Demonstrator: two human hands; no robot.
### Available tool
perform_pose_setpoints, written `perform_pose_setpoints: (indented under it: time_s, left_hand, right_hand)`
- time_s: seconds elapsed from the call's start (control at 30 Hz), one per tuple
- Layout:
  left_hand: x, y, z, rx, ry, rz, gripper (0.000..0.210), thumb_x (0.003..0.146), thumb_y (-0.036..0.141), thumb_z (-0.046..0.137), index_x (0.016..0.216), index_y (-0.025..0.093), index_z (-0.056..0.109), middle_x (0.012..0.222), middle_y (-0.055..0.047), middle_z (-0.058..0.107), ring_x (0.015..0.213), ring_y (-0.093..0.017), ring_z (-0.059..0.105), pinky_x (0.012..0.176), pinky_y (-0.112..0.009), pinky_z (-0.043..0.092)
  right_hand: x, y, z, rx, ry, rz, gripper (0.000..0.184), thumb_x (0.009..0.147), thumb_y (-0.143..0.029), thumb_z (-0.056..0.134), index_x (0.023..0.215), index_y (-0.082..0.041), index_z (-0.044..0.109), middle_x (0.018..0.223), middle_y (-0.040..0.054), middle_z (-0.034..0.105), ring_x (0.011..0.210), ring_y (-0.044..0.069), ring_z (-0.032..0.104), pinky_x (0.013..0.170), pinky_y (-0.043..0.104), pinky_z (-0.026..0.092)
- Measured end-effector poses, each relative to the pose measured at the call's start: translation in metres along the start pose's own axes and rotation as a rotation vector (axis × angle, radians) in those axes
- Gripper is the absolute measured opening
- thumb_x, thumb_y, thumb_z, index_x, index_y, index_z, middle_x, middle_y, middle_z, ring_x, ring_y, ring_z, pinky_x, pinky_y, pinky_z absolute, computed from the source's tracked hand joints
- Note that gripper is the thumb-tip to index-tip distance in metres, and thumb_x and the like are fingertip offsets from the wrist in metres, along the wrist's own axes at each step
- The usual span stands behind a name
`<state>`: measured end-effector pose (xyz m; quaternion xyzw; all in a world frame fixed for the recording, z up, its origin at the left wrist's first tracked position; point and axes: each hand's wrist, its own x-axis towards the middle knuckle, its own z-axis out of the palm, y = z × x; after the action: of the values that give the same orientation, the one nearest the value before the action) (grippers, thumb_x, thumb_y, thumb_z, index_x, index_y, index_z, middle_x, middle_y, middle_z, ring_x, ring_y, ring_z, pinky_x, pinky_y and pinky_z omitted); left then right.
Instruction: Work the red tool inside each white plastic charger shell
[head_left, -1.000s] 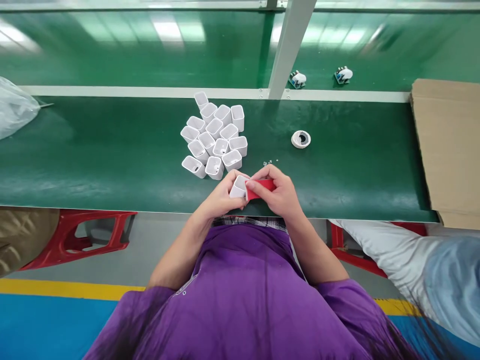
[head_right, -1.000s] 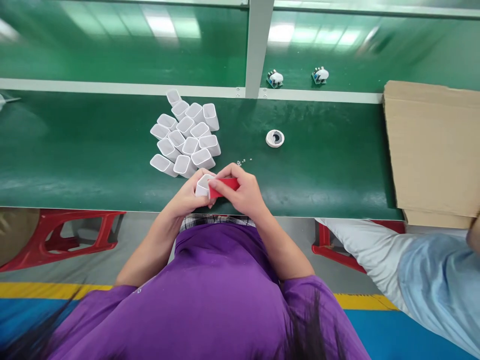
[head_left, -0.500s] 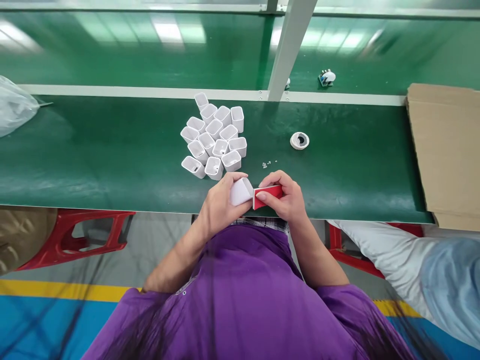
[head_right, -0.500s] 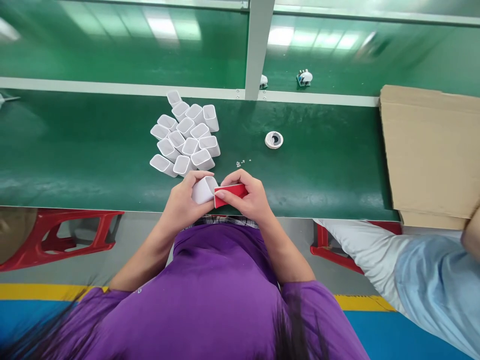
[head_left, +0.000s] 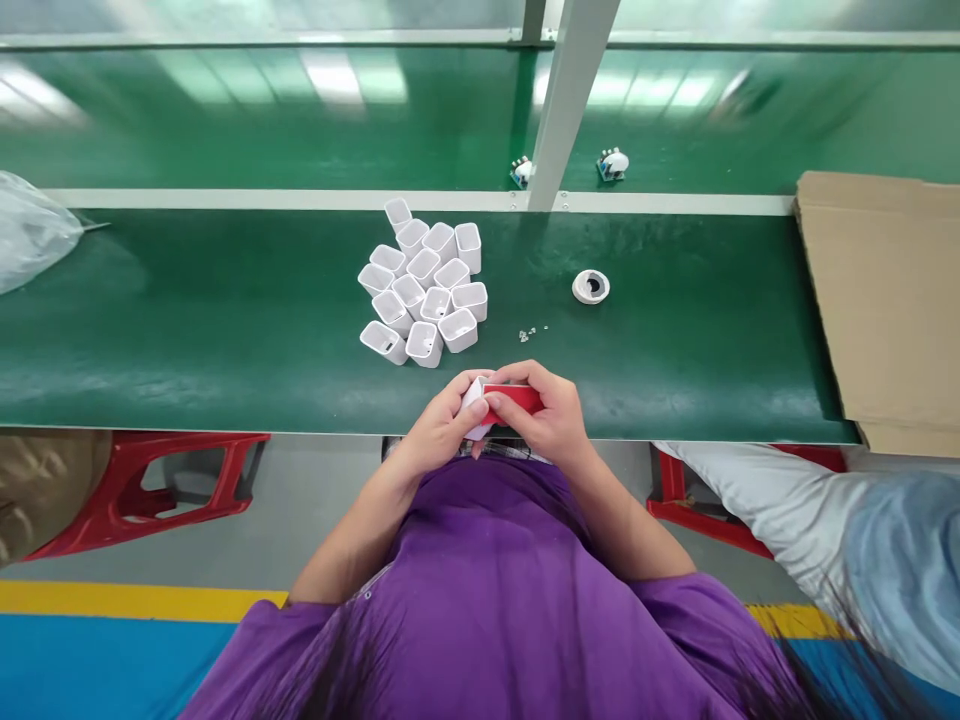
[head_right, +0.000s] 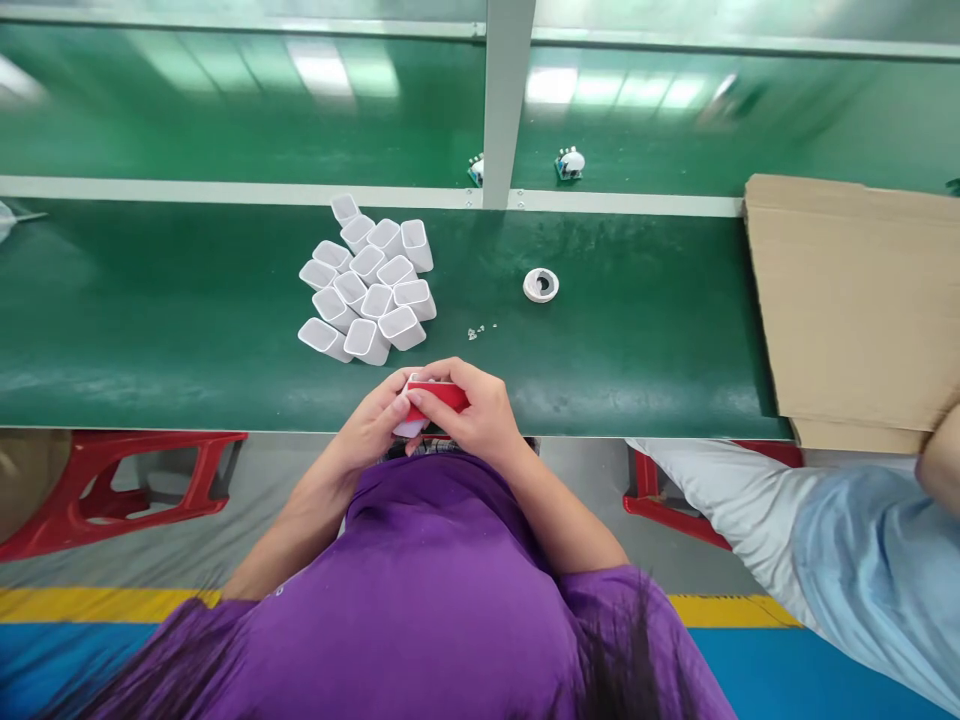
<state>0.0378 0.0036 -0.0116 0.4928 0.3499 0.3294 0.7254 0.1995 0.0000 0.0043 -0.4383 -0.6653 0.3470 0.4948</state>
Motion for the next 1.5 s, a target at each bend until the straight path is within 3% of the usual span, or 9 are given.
perform_pose_setpoints:
  time_s: [0.17,0.37,0.67,0.8,0.93,1.13,1.23,1.37,1.5]
  left_hand:
    - [-0.001,0.000,-0.007,0.084,-0.046,-0.010,0.055,0.088,0.054,0.057,0.124,0.016,0.041,0.082,-0.001,0.055,0.050,-0.007,0.051,0.046,-0.019,0.044]
    - [-0.002,-0.002,-0.008,0.025,-0.005,-0.016,0.054,0.082,0.048,0.067,0.120,0.016,0.048,0.079,0.000,0.053,0.049,-0.004,0.040,0.044,-0.017,0.036]
    - [0.001,-0.006,0.000,0.057,0.191,0.108,0.053,0.075,0.041,0.074,0.117,0.019,0.051,0.080,0.001,0.054,0.054,-0.005,0.042,0.049,-0.017,0.038]
    - [0.003,-0.001,-0.004,0.192,0.150,0.191,0.057,0.076,0.044,0.070,0.123,0.018,0.051,0.082,-0.001,0.055,0.063,-0.009,0.048,0.056,-0.019,0.042]
    - [0.004,-0.005,-0.009,0.260,0.146,0.303,0.043,0.075,0.040,0.071,0.109,0.017,0.057,0.086,-0.003,0.058,0.069,-0.011,0.052,0.060,-0.020,0.043]
    - [0.000,-0.012,-0.004,0.122,0.229,0.282,0.044,0.076,0.043,0.072,0.109,0.019,0.055,0.081,0.000,0.054,0.063,-0.009,0.046,0.058,-0.020,0.039]
    - [0.001,-0.012,-0.007,0.132,0.174,0.207,0.060,0.074,0.051,0.073,0.120,0.020,0.051,0.084,0.000,0.054,0.065,-0.010,0.047,0.059,-0.021,0.039]
    - [0.006,-0.015,-0.012,0.163,0.116,0.209,0.080,0.059,0.066,0.077,0.115,0.017,0.049,0.102,-0.006,0.057,0.087,-0.018,0.055,0.074,-0.026,0.045]
    - [0.007,-0.009,-0.008,0.310,0.051,0.138,0.078,0.057,0.058,0.082,0.113,0.016,0.047,0.104,-0.008,0.059,0.092,-0.021,0.057,0.081,-0.032,0.045]
  right_hand:
    - [-0.003,0.002,0.000,-0.035,-0.003,0.003,0.009,0.086,-0.025,0.065,0.089,-0.016,0.065,0.085,-0.0002,0.071,0.071,0.008,0.065,0.067,0.017,0.049]
    - [-0.005,0.000,-0.004,0.044,-0.064,0.086,0.008,0.086,-0.024,0.064,0.085,-0.017,0.066,0.083,-0.0009,0.071,0.071,0.009,0.064,0.067,0.019,0.049]
    - [-0.008,0.006,0.008,0.281,0.022,0.184,0.009,0.086,-0.027,0.064,0.084,-0.018,0.066,0.082,-0.0010,0.071,0.073,0.010,0.066,0.069,0.019,0.051]
    - [-0.004,0.005,0.003,0.224,-0.063,0.142,0.010,0.086,-0.028,0.064,0.089,-0.019,0.066,0.088,0.0005,0.071,0.077,0.012,0.066,0.073,0.023,0.051]
    - [-0.001,0.008,0.006,0.289,-0.154,0.165,0.012,0.085,-0.030,0.066,0.088,-0.019,0.066,0.077,-0.0009,0.066,0.067,0.009,0.059,0.066,0.022,0.046]
    - [-0.003,0.018,0.016,0.674,0.039,0.417,0.025,0.082,-0.041,0.069,0.094,-0.020,0.062,0.058,-0.0056,0.045,0.049,0.007,0.042,0.049,0.019,0.035]
    - [0.000,0.013,0.009,0.559,0.028,0.358,0.029,0.084,-0.042,0.066,0.103,-0.021,0.060,0.057,-0.0064,0.044,0.049,0.008,0.043,0.050,0.021,0.037]
    - [0.004,0.006,-0.001,0.214,-0.124,0.236,0.026,0.083,-0.042,0.065,0.094,-0.018,0.065,0.076,0.0001,0.063,0.063,0.011,0.054,0.062,0.023,0.044]
    - [0.002,0.006,-0.004,0.067,-0.171,0.114,0.032,0.087,-0.046,0.060,0.099,-0.017,0.067,0.082,0.0018,0.067,0.065,0.011,0.058,0.062,0.023,0.045]
